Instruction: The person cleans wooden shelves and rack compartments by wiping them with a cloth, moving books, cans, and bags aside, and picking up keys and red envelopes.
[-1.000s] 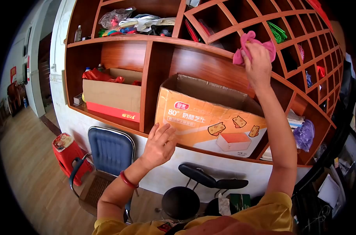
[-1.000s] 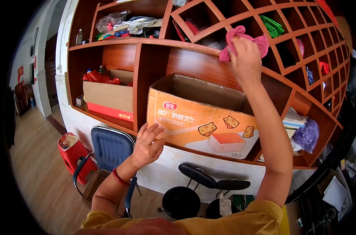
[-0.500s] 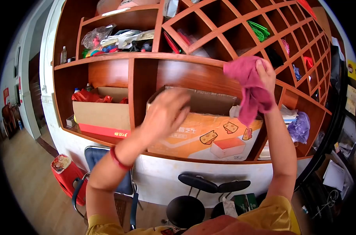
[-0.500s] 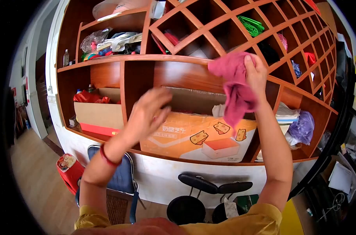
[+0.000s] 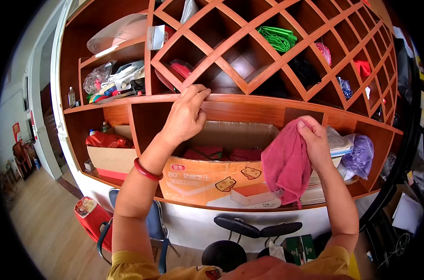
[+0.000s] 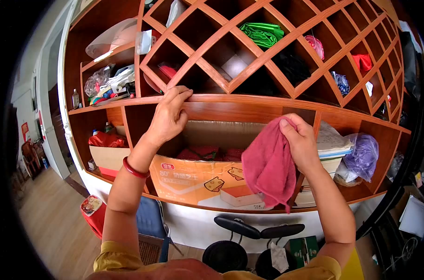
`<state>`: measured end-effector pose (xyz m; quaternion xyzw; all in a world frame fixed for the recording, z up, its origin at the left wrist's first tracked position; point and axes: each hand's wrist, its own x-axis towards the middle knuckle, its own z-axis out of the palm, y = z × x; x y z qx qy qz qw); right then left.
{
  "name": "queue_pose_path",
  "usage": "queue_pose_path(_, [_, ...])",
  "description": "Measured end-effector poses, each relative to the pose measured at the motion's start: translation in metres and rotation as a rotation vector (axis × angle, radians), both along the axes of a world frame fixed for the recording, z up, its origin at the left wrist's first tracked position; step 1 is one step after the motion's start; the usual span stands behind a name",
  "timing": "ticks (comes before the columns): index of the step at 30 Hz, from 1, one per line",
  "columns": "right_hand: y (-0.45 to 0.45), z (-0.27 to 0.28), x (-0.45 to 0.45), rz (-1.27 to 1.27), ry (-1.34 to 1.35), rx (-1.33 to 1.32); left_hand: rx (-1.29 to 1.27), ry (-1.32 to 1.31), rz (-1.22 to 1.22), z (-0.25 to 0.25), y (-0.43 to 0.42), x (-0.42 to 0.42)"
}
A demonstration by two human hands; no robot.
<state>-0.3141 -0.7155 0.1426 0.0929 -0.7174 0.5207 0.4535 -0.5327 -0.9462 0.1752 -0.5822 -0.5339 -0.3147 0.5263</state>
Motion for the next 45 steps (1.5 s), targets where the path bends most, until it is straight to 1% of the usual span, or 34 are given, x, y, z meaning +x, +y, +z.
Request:
queue_pose_path(1, [0.002,0.001,0.002,0.030,-0.090,-0.059,-0.001,-0.001,0.006,0.000,0.003,-0.001])
queue_pose_path(2, [0.003,0.002,0.004,0.036,-0.090,-0.057,0.027,0.021,0.027,0.001,0.005,-0.002])
queue_pose_path(4, [0.004,0.004,0.007,0.086,-0.174,-0.335,0.059,0.037,0.050,0.003,0.006,-0.003])
queue_pose_path(5, [0.006,0.005,0.008,0.085,-0.180,-0.332,0.045,0.028,0.068,0.006,0.006,-0.002])
queue_pose_path(7, [0.009,0.007,0.009,0.188,-0.198,-0.483,0.028,0.012,0.088,0.007,0.006,-0.001])
queue_pose_path(8, [0.005,0.011,0.008,0.188,-0.203,-0.483,0.028,0.014,0.076,0.007,0.005,0.000])
queue_pose_path(10, [-0.017,0.023,0.002,0.382,0.095,-0.440,0.026,0.001,0.052,0.005,0.005,0.001])
queue_pose_path(12, [-0.056,0.042,-0.004,0.490,0.282,-0.285,0.047,0.000,0.048,0.003,0.006,0.002])
queue_pose_path(13, [-0.078,0.050,-0.009,0.530,0.345,-0.164,0.059,0.005,0.043,0.002,0.006,0.002])
queue_pose_path(14, [-0.092,0.056,-0.016,0.318,0.395,0.259,0.035,-0.013,0.043,0.003,0.005,0.001])
queue_pose_path(15, [-0.104,0.057,-0.030,0.262,0.284,0.437,0.036,-0.015,0.038,0.002,0.005,0.001])
queue_pose_path(16, [-0.107,0.061,-0.055,-0.066,0.403,0.780,0.052,-0.007,0.045,0.001,0.006,0.001])
queue_pose_path(18, [-0.122,0.063,-0.091,-0.268,0.252,0.940,0.080,0.015,0.033,-0.003,0.005,-0.005])
queue_pose_path(19, [-0.113,0.059,-0.125,-0.349,0.258,0.962,0.116,-0.035,-0.025,-0.006,0.006,-0.012])
queue_pose_path(20, [-0.120,0.074,-0.125,-0.384,-0.116,0.937,0.141,0.108,0.067,-0.008,0.000,-0.017])
queue_pose_path(21, [-0.110,0.077,-0.148,-0.406,0.055,0.937,0.169,0.253,0.161,-0.008,-0.009,-0.022])
queue_pose_path(23, [-0.087,0.100,-0.186,-0.495,-0.144,1.218,0.239,0.403,0.208,-0.012,-0.035,-0.017])
queue_pose_path(24, [-0.099,0.111,-0.179,-0.507,-0.289,1.241,0.261,0.368,0.225,-0.017,-0.047,-0.016])
queue_pose_path(25, [-0.113,0.121,-0.171,-0.517,-0.434,1.263,0.305,0.349,0.248,-0.020,-0.055,-0.023])
queue_pose_path(26, [-0.118,0.120,-0.178,-0.472,-0.414,0.993,0.333,0.324,0.276,-0.022,-0.060,-0.028])
queue_pose_path(27, [-0.115,0.121,-0.189,-0.466,-0.428,0.995,0.357,0.296,0.303,-0.023,-0.064,-0.033])
queue_pose_path(29, [-0.104,0.127,-0.206,-0.205,-0.657,0.638,0.316,0.213,0.363,-0.028,-0.067,-0.047])
queue_pose_path(30, [-0.105,0.129,-0.205,-0.202,-0.727,0.652,0.316,0.197,0.380,-0.031,-0.066,-0.054])
queue_pose_path(31, [-0.101,0.130,-0.217,-0.153,-0.762,0.578,0.316,0.186,0.395,-0.032,-0.064,-0.059])
queue_pose_path(33, [-0.113,0.129,-0.213,-0.164,-0.776,0.686,0.345,0.240,0.425,-0.036,-0.058,-0.073])
queue_pose_path(34, [-0.123,0.129,-0.205,-0.111,-0.837,0.641,0.340,0.233,0.446,-0.037,-0.057,-0.075])
queue_pose_path(35, [-0.112,0.131,-0.214,-0.068,-0.865,0.667,0.332,0.223,0.463,-0.037,-0.056,-0.075])
queue_pose_path(37, [-0.113,0.131,-0.214,-0.122,-0.856,0.738,0.354,0.250,0.498,-0.036,-0.053,-0.082])
queue_pose_path(38, [-0.116,0.130,-0.206,-0.136,-0.849,0.643,0.360,0.251,0.535,-0.036,-0.051,-0.085])
queue_pose_path(39, [-0.115,0.127,-0.201,-0.152,-0.854,0.635,0.369,0.253,0.576,-0.035,-0.051,-0.087])
queue_pose_path(41, [-0.115,0.123,-0.192,-0.001,-0.736,0.556,0.376,0.246,0.577,-0.032,-0.051,-0.089])
queue_pose_path(42, [-0.134,0.124,-0.169,-0.082,-0.733,0.677,0.392,0.241,0.575,-0.031,-0.050,-0.090])
queue_pose_path(43, [-0.134,0.122,-0.166,-0.091,-0.735,0.685,0.409,0.236,0.576,-0.031,-0.049,-0.091])
queue_pose_path(45, [-0.130,0.114,-0.160,-0.400,-0.540,0.974,0.441,0.222,0.525,-0.028,-0.048,-0.086])
